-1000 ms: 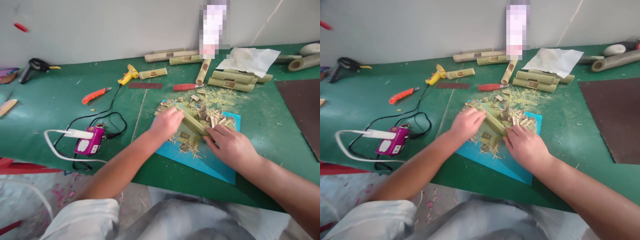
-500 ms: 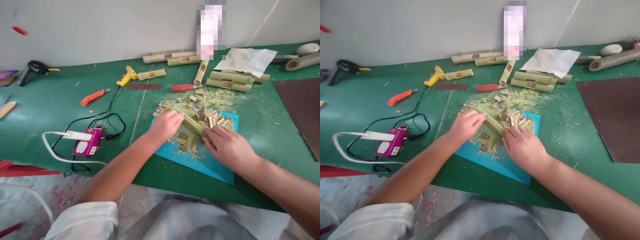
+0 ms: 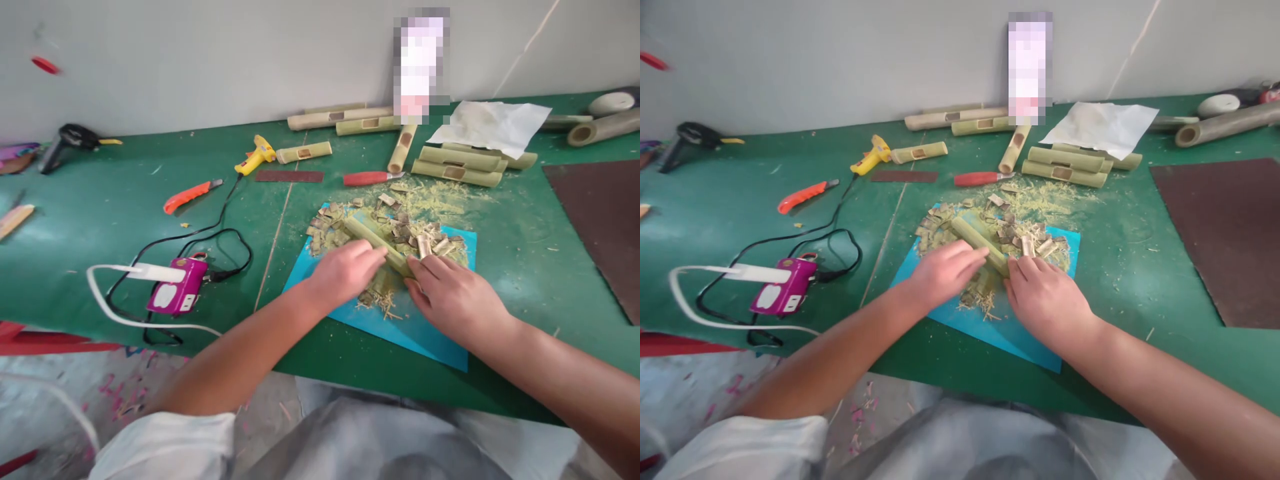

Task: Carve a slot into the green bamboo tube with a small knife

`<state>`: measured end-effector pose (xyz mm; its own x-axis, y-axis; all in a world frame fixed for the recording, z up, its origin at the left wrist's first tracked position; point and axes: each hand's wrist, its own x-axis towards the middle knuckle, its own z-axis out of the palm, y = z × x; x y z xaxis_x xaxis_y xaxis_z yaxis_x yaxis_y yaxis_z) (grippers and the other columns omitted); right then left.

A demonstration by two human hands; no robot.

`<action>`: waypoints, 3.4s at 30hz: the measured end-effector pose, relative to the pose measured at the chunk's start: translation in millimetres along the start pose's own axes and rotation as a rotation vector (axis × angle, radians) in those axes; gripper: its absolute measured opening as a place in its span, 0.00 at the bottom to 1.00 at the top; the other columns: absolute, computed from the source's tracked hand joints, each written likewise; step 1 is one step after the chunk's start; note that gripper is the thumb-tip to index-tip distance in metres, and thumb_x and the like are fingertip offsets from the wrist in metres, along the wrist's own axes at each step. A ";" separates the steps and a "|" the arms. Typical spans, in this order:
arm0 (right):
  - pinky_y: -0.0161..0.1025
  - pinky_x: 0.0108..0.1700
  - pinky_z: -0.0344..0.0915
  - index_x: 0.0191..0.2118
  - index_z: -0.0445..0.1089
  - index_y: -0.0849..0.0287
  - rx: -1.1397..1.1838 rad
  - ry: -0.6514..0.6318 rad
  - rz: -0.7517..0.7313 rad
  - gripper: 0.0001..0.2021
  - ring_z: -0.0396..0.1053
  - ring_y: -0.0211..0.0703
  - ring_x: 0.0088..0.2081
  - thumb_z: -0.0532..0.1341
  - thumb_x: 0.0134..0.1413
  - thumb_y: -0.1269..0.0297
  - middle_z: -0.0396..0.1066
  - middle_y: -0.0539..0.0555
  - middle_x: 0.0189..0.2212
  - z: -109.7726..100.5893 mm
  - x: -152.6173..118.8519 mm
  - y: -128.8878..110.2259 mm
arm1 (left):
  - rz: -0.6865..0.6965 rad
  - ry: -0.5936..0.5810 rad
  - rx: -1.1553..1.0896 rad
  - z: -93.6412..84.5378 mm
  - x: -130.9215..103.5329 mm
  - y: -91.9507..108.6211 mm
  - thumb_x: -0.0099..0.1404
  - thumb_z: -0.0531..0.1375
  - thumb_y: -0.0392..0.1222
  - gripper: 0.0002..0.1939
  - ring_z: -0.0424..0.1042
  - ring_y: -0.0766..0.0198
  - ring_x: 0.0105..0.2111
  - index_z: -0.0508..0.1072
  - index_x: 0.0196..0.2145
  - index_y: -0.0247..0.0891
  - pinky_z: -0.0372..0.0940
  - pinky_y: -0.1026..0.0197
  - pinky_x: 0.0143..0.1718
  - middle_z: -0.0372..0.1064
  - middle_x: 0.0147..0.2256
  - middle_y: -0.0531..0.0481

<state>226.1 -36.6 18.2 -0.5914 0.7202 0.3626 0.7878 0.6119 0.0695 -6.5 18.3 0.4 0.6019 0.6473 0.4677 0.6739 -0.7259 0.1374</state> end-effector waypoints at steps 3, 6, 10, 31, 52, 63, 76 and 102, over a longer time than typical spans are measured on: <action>0.41 0.36 0.66 0.47 0.73 0.70 -0.005 -0.001 0.016 0.15 0.71 0.46 0.33 0.53 0.64 0.66 0.73 0.58 0.31 1.1 -0.4 0.0 | -0.080 0.096 0.045 0.0 0.2 -4.1 0.74 0.52 0.41 0.16 0.69 0.66 0.28 0.77 0.42 0.30 0.65 0.64 0.30 0.70 0.29 0.46; 0.40 0.35 0.66 0.47 0.73 0.70 -0.002 -0.007 0.004 0.15 0.70 0.45 0.32 0.53 0.64 0.67 0.73 0.58 0.30 1.6 -0.5 0.1 | -0.037 0.050 0.005 0.4 -0.7 -0.8 0.74 0.52 0.41 0.16 0.69 0.66 0.27 0.77 0.44 0.30 0.65 0.65 0.29 0.70 0.28 0.47; 0.40 0.34 0.65 0.46 0.73 0.70 -0.007 -0.003 0.009 0.15 0.70 0.45 0.32 0.53 0.64 0.67 0.73 0.57 0.30 0.4 0.4 0.1 | -0.042 0.031 -0.014 0.8 -1.3 1.1 0.75 0.52 0.41 0.16 0.70 0.67 0.28 0.77 0.44 0.32 0.66 0.65 0.31 0.70 0.28 0.48; 0.41 0.34 0.67 0.47 0.73 0.73 0.051 0.026 0.023 0.16 0.72 0.46 0.32 0.54 0.64 0.67 0.72 0.58 0.31 1.7 -0.7 2.6 | -0.118 0.110 0.026 2.1 3.5 -18.6 0.74 0.53 0.40 0.15 0.70 0.66 0.28 0.78 0.40 0.31 0.67 0.64 0.31 0.71 0.29 0.46; 0.40 0.34 0.66 0.46 0.73 0.68 0.085 -0.039 0.064 0.15 0.71 0.45 0.33 0.53 0.65 0.66 0.72 0.57 0.31 2.1 -1.7 1.6 | -0.048 0.019 -0.002 2.1 1.5 -0.2 0.75 0.51 0.41 0.16 0.70 0.66 0.28 0.77 0.43 0.32 0.66 0.64 0.30 0.70 0.28 0.47; 0.40 0.34 0.66 0.47 0.73 0.70 0.081 -0.019 0.070 0.15 0.72 0.44 0.33 0.53 0.65 0.65 0.73 0.57 0.32 2.4 -1.6 1.4 | -0.079 0.078 0.042 1.9 2.6 0.6 0.75 0.51 0.40 0.17 0.69 0.64 0.27 0.77 0.41 0.29 0.65 0.63 0.29 0.70 0.29 0.44; 0.40 0.32 0.63 0.44 0.74 0.68 0.136 -0.056 0.104 0.14 0.70 0.44 0.31 0.54 0.64 0.65 0.72 0.57 0.31 1.7 -1.6 2.2 | 0.012 0.023 0.015 4.4 3.7 3.8 0.75 0.50 0.41 0.16 0.69 0.66 0.27 0.76 0.45 0.31 0.64 0.65 0.29 0.69 0.27 0.48; 0.39 0.27 0.56 0.38 0.75 0.63 0.133 -0.079 0.165 0.13 0.68 0.41 0.27 0.55 0.64 0.61 0.72 0.55 0.30 -0.2 -3.4 1.8 | 0.049 -0.007 -0.036 -0.7 0.0 5.1 0.75 0.50 0.41 0.17 0.69 0.67 0.27 0.76 0.45 0.33 0.64 0.66 0.28 0.69 0.27 0.49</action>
<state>229.5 -38.0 17.3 -0.4723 0.8341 0.2849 0.8483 0.5179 -0.1100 -3.3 14.5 1.7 0.6370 0.6124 0.4682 0.6280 -0.7645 0.1455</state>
